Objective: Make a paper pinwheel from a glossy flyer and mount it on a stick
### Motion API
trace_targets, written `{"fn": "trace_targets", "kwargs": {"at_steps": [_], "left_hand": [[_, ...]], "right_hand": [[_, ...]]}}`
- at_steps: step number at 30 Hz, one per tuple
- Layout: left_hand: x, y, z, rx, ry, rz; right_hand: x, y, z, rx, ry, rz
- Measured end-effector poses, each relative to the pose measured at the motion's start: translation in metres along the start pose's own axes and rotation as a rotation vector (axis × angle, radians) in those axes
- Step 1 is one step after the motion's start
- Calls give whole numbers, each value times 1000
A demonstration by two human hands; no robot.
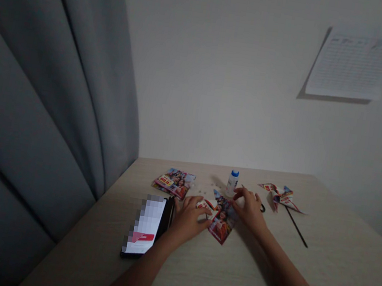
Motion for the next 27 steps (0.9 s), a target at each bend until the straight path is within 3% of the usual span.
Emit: {"fn": "trace_targets", "kwargs": {"at_steps": [7,13,17,27], "left_hand": [[0,-3,-2,3,-16,31],[0,-3,-1,7,-22,36],[1,-3,-1,13,-10,28],[1,0,1,14,6,18]], "right_hand": [[-8,11,-21,74,88,-398],[-16,10,-29,-25,56,-592],[-14,9,-29,-68,20,-656],[-16,9,-35,-141,46,-652]]}}
Point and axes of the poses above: each hand's wrist, its own x-axis towards the middle knuckle, its own y-axis out of the back of the hand, z = x × y, the point moved 2 cm from there along x, towards the middle knuckle, and after that the axes turned 12 degrees about x, right-handed, at the moved point
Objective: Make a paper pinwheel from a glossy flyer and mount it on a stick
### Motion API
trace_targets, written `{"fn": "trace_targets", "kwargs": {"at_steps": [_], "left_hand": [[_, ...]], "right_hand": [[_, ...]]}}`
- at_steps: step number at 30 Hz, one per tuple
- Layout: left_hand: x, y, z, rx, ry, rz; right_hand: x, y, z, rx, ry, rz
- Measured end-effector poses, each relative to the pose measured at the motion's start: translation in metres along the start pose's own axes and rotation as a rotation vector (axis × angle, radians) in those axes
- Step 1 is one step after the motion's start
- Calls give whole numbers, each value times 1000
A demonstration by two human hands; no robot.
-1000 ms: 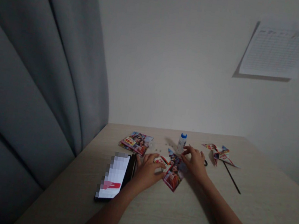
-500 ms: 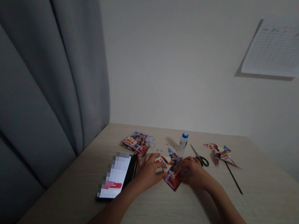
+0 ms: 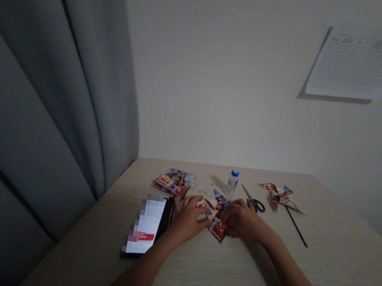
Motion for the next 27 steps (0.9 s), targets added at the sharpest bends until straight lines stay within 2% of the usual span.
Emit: {"fn": "trace_targets", "kwargs": {"at_steps": [12,19,27], "left_hand": [[0,-5,-3,5,-11,35],[3,-6,-2,11,-6,57],[6,-7,3,-21,29,60]], "right_hand": [[-1,0,2,43,10,26],[-2,2,7,60,63,48],[4,-2,11,82,15,93]]}}
Point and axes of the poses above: each hand's wrist, its own x-axis towards the middle knuckle, its own y-axis out of the back of the hand, z = x × y, the point moved 2 cm from there along x, towards the middle knuckle, and after that the axes turned 12 degrees about x, right-handed, at the moved point
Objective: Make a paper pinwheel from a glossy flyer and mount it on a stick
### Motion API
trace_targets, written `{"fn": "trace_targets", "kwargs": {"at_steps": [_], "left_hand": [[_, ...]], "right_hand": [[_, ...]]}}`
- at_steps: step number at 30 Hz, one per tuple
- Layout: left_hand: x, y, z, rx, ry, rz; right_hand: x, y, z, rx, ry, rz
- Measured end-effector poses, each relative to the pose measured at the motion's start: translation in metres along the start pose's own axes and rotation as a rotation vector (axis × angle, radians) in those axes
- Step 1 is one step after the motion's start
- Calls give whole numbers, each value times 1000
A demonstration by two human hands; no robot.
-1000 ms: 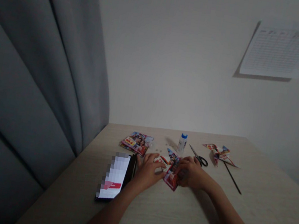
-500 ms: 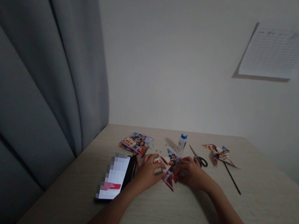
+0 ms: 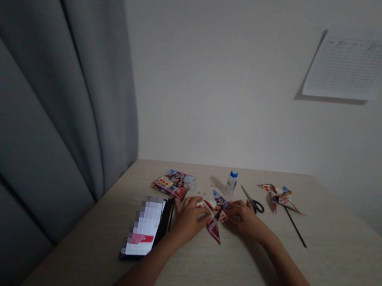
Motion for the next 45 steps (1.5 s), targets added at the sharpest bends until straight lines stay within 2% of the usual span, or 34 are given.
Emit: {"fn": "trace_targets", "kwargs": {"at_steps": [6,13,19,26,45], "left_hand": [[2,-2,2,-41,-1,9],[3,-1,3,-10,13,21],[3,-1,4,-3,-21,43],[1,-1,6,5,-64,12],[2,-6,3,42,-75,-28]], "right_hand": [[6,-1,2,74,-97,32],[7,-2,-2,7,-177,102],[6,-3,-9,7,-148,75],[6,-4,-14,21,-107,94],[7,-11,-15,-7,-79,126]]}}
Point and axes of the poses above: each hand's wrist, its own x-axis towards the middle knuckle, its own y-axis out of the back of the hand, z = x × y, the point moved 2 cm from there along x, towards the middle knuckle, and after that the axes turned 12 degrees about x, right-handed, at the moved point
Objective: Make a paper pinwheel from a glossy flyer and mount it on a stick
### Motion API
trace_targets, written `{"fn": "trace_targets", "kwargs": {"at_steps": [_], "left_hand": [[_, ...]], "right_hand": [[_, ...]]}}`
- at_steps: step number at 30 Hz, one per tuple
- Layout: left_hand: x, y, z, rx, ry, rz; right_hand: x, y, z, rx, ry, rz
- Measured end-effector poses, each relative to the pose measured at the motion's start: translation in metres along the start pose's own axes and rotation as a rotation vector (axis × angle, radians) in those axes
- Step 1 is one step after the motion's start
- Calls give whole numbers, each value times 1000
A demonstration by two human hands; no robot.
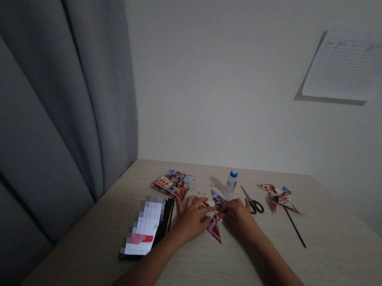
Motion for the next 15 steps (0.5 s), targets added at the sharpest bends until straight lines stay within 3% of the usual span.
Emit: {"fn": "trace_targets", "kwargs": {"at_steps": [15], "left_hand": [[0,-2,0,52,-19,-26]], "right_hand": [[1,-1,8,-56,23,-29]]}}
Point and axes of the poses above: each hand's wrist, its own x-axis towards the middle knuckle, its own y-axis out of the back of the hand, z = x × y, the point moved 2 cm from there along x, towards the middle knuckle, and after that the axes turned 12 degrees about x, right-handed, at the moved point
